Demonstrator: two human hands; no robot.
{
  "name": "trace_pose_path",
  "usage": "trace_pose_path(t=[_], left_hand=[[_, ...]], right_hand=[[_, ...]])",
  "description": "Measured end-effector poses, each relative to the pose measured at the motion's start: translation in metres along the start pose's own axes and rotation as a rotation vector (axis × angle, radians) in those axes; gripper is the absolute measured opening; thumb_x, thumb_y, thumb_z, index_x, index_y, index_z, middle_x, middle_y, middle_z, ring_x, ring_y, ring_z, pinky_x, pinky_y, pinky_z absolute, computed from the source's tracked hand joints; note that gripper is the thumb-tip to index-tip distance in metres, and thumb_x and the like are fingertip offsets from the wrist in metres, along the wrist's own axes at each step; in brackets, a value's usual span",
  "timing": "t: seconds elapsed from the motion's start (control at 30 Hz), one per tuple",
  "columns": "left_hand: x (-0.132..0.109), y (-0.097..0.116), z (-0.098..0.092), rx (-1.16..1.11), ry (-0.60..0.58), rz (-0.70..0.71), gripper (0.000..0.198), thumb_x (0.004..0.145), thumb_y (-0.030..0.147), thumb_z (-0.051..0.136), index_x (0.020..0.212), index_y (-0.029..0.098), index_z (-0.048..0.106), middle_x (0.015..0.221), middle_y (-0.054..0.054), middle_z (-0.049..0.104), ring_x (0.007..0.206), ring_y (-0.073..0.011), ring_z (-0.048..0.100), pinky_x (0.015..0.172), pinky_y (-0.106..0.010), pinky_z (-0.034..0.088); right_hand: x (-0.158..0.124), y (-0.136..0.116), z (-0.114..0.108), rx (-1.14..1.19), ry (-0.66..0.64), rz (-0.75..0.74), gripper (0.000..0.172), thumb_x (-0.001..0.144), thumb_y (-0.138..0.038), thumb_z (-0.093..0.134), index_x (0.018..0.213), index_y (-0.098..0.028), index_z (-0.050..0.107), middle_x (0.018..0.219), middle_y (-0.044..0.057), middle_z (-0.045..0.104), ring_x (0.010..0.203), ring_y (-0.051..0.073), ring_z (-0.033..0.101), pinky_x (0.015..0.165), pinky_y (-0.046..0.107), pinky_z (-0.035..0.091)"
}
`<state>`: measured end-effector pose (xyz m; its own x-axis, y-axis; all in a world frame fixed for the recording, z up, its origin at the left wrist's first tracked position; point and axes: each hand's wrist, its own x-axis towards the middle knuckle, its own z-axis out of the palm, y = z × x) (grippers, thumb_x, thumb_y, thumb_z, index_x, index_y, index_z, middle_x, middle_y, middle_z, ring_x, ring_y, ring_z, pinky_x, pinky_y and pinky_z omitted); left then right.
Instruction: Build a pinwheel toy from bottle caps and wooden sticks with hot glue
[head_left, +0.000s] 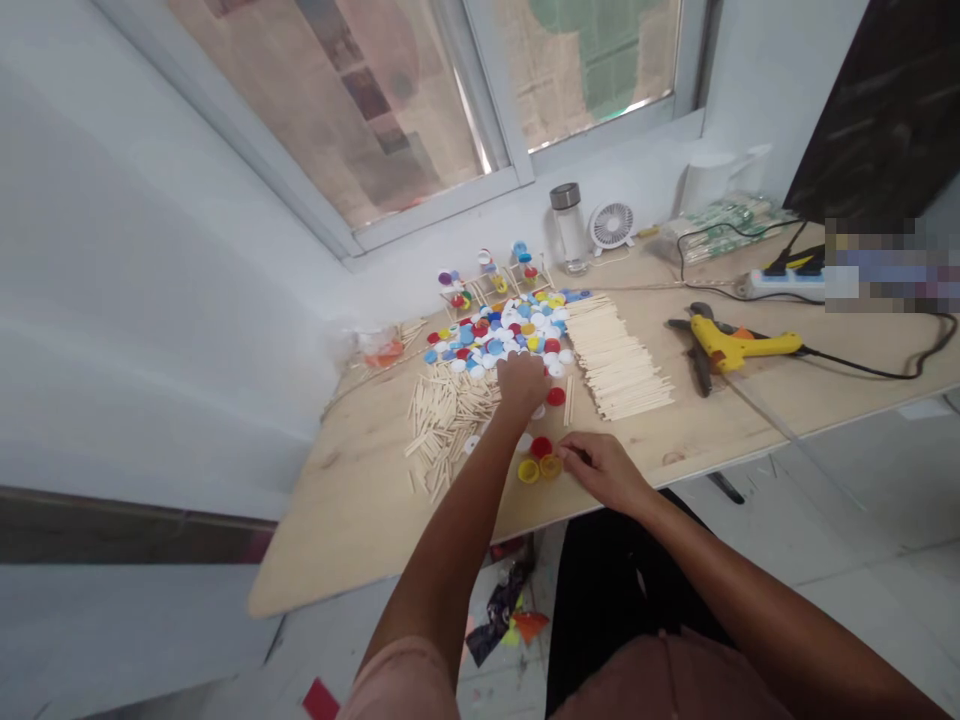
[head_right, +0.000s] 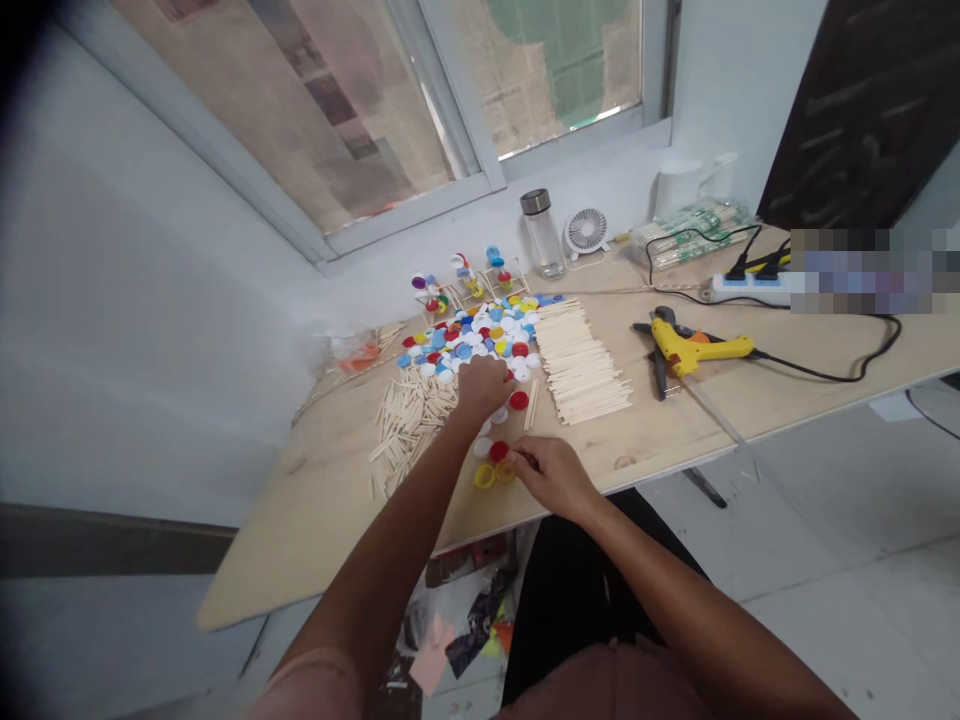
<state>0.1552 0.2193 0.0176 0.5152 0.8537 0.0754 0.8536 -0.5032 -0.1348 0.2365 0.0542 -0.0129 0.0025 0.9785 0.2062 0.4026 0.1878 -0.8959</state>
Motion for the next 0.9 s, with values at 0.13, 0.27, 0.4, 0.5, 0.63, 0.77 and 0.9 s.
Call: trace_pose_path(t=[0.13,0.27,0.4,0.5,0.63,0.77,0.9], left_hand=[[0.005,0.006,0.000,0.023,-0.015,-0.014,0.022,0.080,0.021,0.052,0.096,0.016,0.067,0.100,-0.014,0.065,0.105,-0.0301,0.052,0.086,-0.043,0.037],[0.004,0.008,-0.001,0.017,-0.010,0.007,0.022,0.078,0.017,0.052,0.094,0.016,0.067,0.098,-0.014,0.065,0.107,-0.0299,0.051,0.086,-0.042,0.036],[-0.004,0.002,-0.007,-0.006,0.017,-0.001,0.020,0.082,0.021,0.048,0.090,0.017,0.066,0.096,-0.013,0.064,0.104,-0.0300,0.052,0.085,-0.042,0.037],[-0.011,-0.008,-0.014,-0.027,0.036,-0.048,0.021,0.084,0.024,0.046,0.087,0.017,0.065,0.096,-0.013,0.063,0.103,-0.0298,0.052,0.082,-0.041,0.039],[-0.015,-0.020,-0.020,-0.066,0.022,-0.101,0.019,0.084,0.029,0.048,0.084,0.018,0.063,0.098,-0.010,0.063,0.098,-0.0257,0.055,0.077,-0.035,0.042],[-0.012,-0.019,-0.018,-0.108,-0.033,-0.101,0.015,0.083,0.029,0.050,0.089,0.020,0.062,0.090,-0.005,0.065,0.085,-0.0197,0.059,0.068,-0.029,0.042],[-0.006,-0.009,-0.011,-0.121,-0.076,-0.073,0.015,0.082,0.028,0.052,0.093,0.022,0.061,0.087,-0.004,0.067,0.084,-0.0200,0.061,0.068,-0.029,0.043]], right_hand=[[0.000,0.000,0.000,0.002,0.000,-0.001,0.024,0.087,-0.028,0.046,0.075,-0.017,0.064,0.059,-0.002,0.056,0.054,0.011,0.046,0.052,0.022,0.030],[0.001,0.000,0.000,0.001,0.003,-0.002,0.024,0.087,-0.028,0.047,0.076,-0.017,0.065,0.058,-0.002,0.056,0.053,0.011,0.046,0.052,0.022,0.030],[0.001,0.000,0.000,-0.001,0.007,0.000,0.024,0.087,-0.029,0.047,0.077,-0.017,0.066,0.058,-0.002,0.056,0.053,0.011,0.046,0.051,0.021,0.030],[0.001,-0.001,0.000,0.000,0.004,0.002,0.024,0.087,-0.029,0.047,0.077,-0.017,0.066,0.058,-0.002,0.056,0.053,0.010,0.047,0.051,0.021,0.030],[0.000,-0.001,0.000,-0.003,-0.003,0.003,0.024,0.088,-0.028,0.047,0.076,-0.017,0.065,0.059,-0.002,0.055,0.053,0.010,0.046,0.051,0.021,0.030],[0.000,-0.001,0.000,-0.014,0.002,0.009,0.025,0.088,-0.028,0.047,0.076,-0.017,0.065,0.058,-0.002,0.055,0.054,0.011,0.046,0.052,0.022,0.030],[0.000,0.000,0.001,-0.017,0.000,0.010,0.024,0.088,-0.028,0.047,0.077,-0.017,0.065,0.059,-0.002,0.056,0.054,0.011,0.047,0.053,0.022,0.031]])
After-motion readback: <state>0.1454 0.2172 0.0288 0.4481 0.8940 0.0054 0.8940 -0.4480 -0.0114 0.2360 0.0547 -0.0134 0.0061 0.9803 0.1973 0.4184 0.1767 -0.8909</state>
